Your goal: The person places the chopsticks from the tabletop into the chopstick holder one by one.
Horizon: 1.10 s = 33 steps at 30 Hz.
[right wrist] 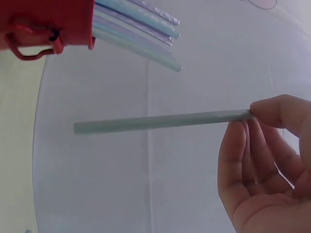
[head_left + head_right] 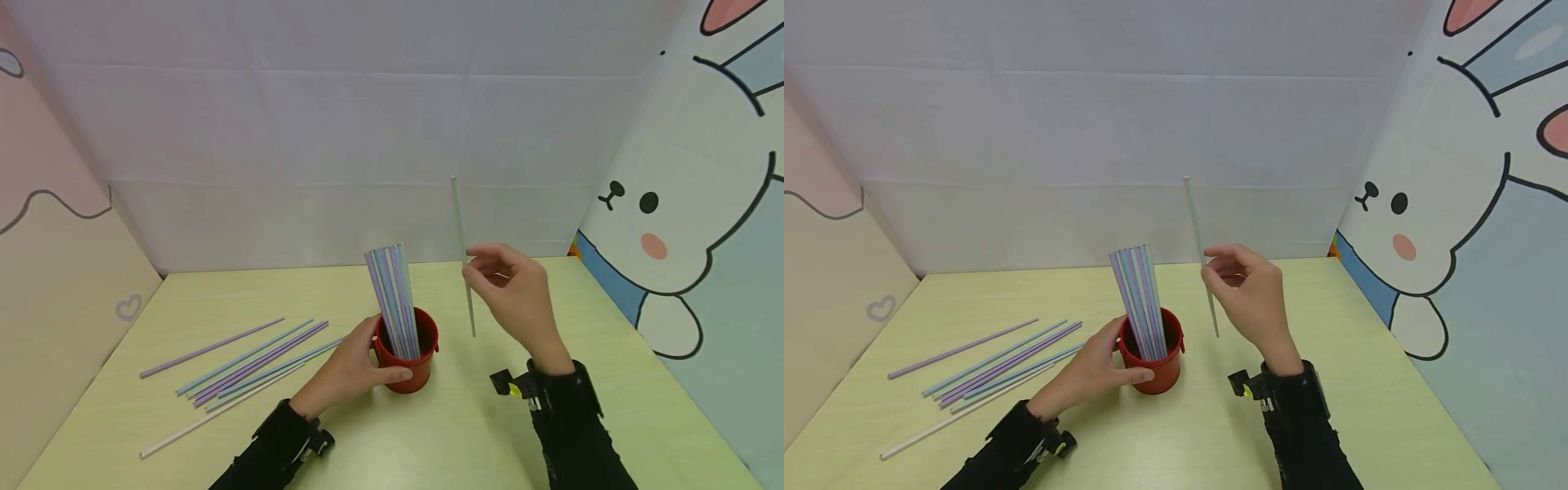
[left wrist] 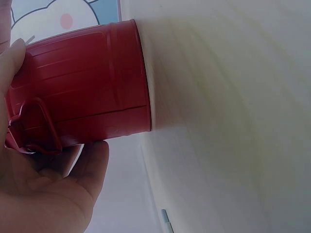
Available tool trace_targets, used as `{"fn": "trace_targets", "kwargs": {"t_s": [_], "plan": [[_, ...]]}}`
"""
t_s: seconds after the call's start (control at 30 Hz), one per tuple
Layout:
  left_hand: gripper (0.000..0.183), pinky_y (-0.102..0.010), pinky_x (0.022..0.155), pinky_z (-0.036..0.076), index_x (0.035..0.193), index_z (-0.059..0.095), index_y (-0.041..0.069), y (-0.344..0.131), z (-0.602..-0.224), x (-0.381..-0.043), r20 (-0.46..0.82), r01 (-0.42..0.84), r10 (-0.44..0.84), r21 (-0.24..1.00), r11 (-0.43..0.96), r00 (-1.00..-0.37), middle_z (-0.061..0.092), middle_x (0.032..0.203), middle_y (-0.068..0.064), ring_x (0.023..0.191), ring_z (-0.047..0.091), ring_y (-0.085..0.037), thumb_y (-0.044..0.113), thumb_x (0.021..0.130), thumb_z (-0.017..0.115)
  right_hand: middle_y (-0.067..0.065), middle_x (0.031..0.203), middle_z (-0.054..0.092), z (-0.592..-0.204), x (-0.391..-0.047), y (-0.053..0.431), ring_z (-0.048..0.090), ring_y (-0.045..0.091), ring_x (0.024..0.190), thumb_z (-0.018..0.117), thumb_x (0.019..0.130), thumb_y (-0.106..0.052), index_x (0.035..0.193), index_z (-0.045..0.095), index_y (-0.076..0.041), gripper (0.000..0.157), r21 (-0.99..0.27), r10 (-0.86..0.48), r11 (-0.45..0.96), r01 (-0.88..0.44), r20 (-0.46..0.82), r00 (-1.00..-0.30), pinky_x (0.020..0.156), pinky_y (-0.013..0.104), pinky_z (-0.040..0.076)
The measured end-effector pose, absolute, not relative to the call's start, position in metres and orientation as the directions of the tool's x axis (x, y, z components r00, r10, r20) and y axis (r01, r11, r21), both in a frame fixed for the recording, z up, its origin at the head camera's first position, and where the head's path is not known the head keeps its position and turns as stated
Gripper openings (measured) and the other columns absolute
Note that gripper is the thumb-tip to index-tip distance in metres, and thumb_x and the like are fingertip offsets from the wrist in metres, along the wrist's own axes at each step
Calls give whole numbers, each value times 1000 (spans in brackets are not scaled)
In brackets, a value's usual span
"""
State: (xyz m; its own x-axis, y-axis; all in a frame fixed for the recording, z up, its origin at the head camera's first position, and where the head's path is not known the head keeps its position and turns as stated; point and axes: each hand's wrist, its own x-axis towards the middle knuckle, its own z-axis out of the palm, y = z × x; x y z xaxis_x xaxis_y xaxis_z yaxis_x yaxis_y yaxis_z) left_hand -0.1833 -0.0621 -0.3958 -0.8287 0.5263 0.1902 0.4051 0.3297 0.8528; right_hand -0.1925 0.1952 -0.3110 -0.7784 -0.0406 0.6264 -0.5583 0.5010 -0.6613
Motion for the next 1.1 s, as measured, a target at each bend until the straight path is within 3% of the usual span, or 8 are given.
{"fn": "trace_targets", "kwargs": {"t_s": [0.17, 0.5, 1.1], "plan": [[81, -36, 96, 44, 142, 37, 17, -62, -395, -183, 185, 398, 524, 856, 329, -831, 47, 134, 1, 120, 45, -16, 27, 76, 82, 9, 88, 65, -294, -176, 178, 63, 21, 81, 68, 85, 1, 109, 64, 1, 24, -702, -58, 409, -583, 618, -784, 77, 21, 53], [80, -37, 96, 44, 142, 37, 16, -62, -396, -183, 190, 405, 531, 855, 324, -826, 47, 134, 0, 120, 46, -16, 27, 76, 82, 16, 91, 62, -298, -175, 166, 62, 28, 81, 66, 85, 6, 108, 59, 5, 24, -765, -68, 222, -604, 606, -792, 74, 28, 56], [81, -36, 96, 45, 143, 35, 15, -62, -396, -184, 185, 396, 530, 861, 318, -828, 47, 135, -1, 119, 46, -16, 27, 77, 82, 13, 89, 62, -315, -180, 147, 63, 25, 81, 67, 86, 1, 105, 60, 2, 21, -792, -164, 291, -536, 511, -844, 76, 30, 55]]}}
